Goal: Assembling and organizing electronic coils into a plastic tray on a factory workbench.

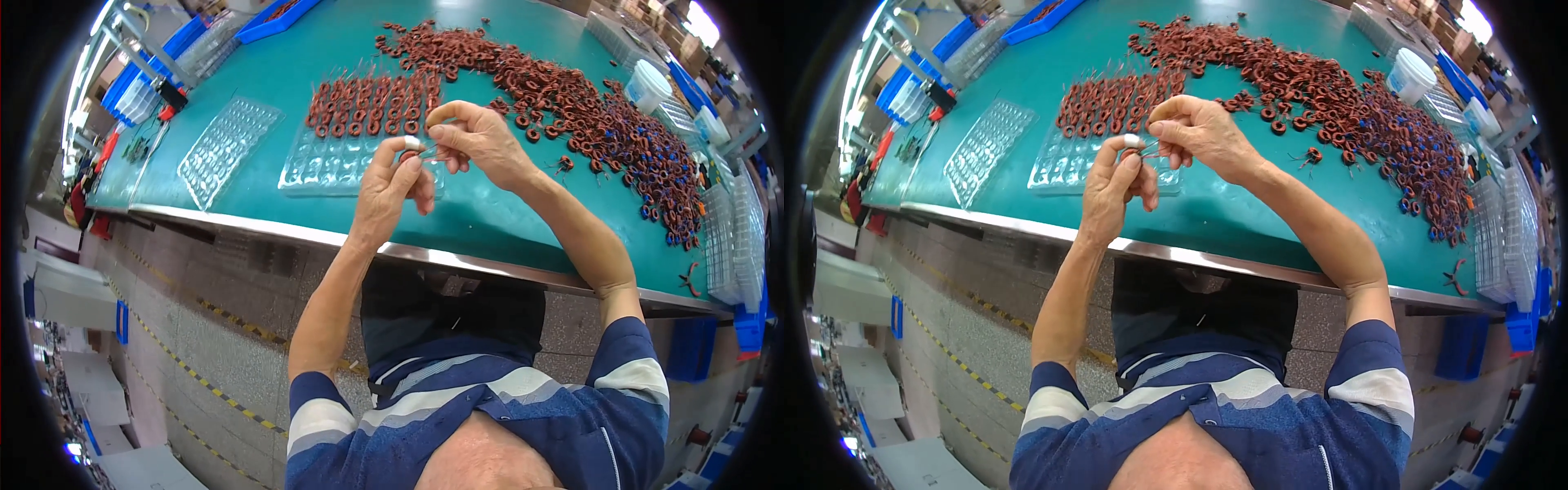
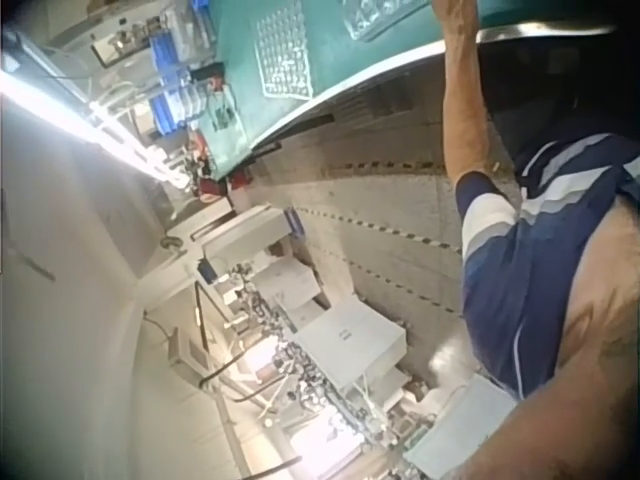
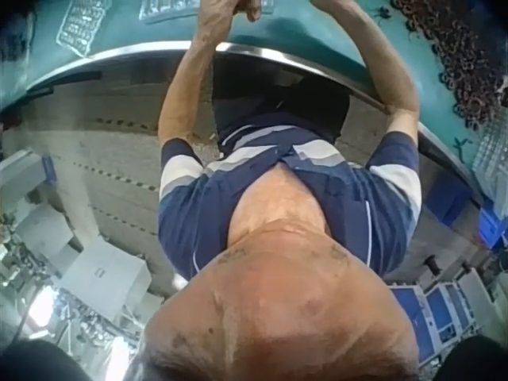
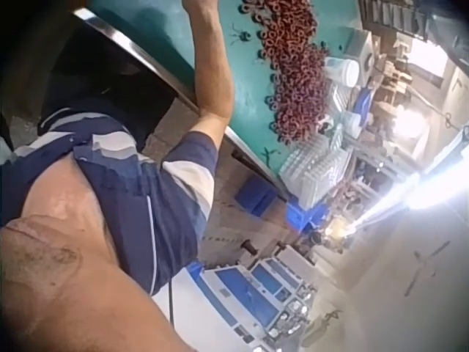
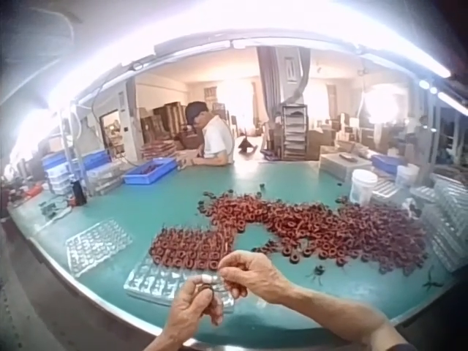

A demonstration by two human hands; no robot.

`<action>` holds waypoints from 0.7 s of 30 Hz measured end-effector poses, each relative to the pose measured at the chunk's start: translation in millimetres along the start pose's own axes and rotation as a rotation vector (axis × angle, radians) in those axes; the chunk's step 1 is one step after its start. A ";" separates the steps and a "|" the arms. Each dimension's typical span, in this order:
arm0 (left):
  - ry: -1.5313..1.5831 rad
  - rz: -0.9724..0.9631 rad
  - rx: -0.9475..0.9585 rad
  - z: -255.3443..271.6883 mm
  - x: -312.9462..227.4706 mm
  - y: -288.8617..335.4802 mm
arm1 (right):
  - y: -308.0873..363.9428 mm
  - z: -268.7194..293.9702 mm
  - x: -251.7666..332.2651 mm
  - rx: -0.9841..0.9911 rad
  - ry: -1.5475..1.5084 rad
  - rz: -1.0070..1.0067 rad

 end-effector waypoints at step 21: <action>-0.528 0.005 0.385 -5.9 -36.9 -29.9 | -1.4 -11.0 -15.6 0.127 -0.236 -0.222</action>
Point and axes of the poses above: each hand's wrist, its own y-axis away from the middle knuckle, its own z-axis out of the back of the hand, x = y × z, the point moved 9 cm from there along -y, towards the middle knuckle, and after that the axes turned 15 degrees about -z, right-handed, at the moved point
